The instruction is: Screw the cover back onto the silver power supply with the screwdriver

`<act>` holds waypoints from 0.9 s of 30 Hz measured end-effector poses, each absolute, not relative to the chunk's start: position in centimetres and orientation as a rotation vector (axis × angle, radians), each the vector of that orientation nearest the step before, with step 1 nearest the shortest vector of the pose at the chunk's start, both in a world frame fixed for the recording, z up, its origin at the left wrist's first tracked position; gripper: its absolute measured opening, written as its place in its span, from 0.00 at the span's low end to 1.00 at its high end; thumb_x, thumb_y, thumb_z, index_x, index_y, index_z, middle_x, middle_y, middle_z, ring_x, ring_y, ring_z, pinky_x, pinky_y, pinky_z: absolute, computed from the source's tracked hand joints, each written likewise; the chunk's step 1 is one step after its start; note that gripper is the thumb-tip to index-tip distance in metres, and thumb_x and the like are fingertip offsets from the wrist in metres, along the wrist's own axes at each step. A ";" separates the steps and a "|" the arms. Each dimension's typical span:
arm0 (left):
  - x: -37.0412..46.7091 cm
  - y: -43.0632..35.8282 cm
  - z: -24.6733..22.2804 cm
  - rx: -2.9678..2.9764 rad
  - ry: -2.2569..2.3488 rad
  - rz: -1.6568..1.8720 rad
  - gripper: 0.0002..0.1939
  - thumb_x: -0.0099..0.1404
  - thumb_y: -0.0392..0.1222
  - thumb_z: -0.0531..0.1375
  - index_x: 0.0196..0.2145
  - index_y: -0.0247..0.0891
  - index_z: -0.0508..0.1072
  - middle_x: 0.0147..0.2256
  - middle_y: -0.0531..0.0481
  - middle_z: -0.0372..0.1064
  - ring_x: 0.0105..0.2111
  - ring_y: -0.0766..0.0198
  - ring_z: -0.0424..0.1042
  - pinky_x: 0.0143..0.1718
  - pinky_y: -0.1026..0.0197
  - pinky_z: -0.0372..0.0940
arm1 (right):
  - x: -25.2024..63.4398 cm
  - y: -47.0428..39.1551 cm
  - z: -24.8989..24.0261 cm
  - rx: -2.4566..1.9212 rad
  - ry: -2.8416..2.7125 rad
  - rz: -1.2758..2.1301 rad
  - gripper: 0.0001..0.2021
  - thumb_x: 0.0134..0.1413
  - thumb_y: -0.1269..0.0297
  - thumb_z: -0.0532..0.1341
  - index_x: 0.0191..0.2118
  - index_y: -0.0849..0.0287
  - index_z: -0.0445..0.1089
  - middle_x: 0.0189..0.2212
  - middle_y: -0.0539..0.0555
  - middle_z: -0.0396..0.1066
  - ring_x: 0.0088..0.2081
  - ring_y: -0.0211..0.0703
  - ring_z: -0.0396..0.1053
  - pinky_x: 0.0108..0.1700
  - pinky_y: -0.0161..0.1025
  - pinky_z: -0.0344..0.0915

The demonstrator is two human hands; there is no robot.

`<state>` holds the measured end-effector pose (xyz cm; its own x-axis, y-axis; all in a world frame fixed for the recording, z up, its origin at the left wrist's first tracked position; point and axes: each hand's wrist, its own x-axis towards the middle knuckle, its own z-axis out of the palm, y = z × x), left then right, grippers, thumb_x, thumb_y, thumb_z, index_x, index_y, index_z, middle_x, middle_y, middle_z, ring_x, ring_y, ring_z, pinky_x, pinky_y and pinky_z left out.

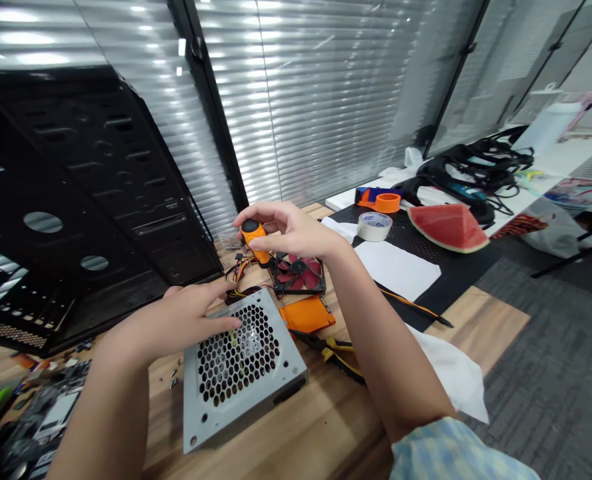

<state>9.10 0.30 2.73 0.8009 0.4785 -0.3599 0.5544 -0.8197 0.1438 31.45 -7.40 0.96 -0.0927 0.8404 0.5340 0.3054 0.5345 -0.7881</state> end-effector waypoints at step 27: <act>9.4 0.6 2.1 2.765 0.774 -0.460 0.31 0.64 0.62 0.53 0.60 0.46 0.65 0.57 0.41 0.69 0.57 0.43 0.67 0.61 0.40 0.52 | 30.8 -7.1 0.9 -1.168 -1.586 0.503 0.18 0.44 0.59 0.73 0.39 0.59 0.69 0.31 0.46 0.62 0.27 0.30 0.56 0.26 0.31 0.54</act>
<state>9.42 0.56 2.10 0.8109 0.4625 -0.3585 0.5359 -0.8331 0.1372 30.83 -7.12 0.87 0.0318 0.8697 0.4926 0.4265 0.4339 -0.7936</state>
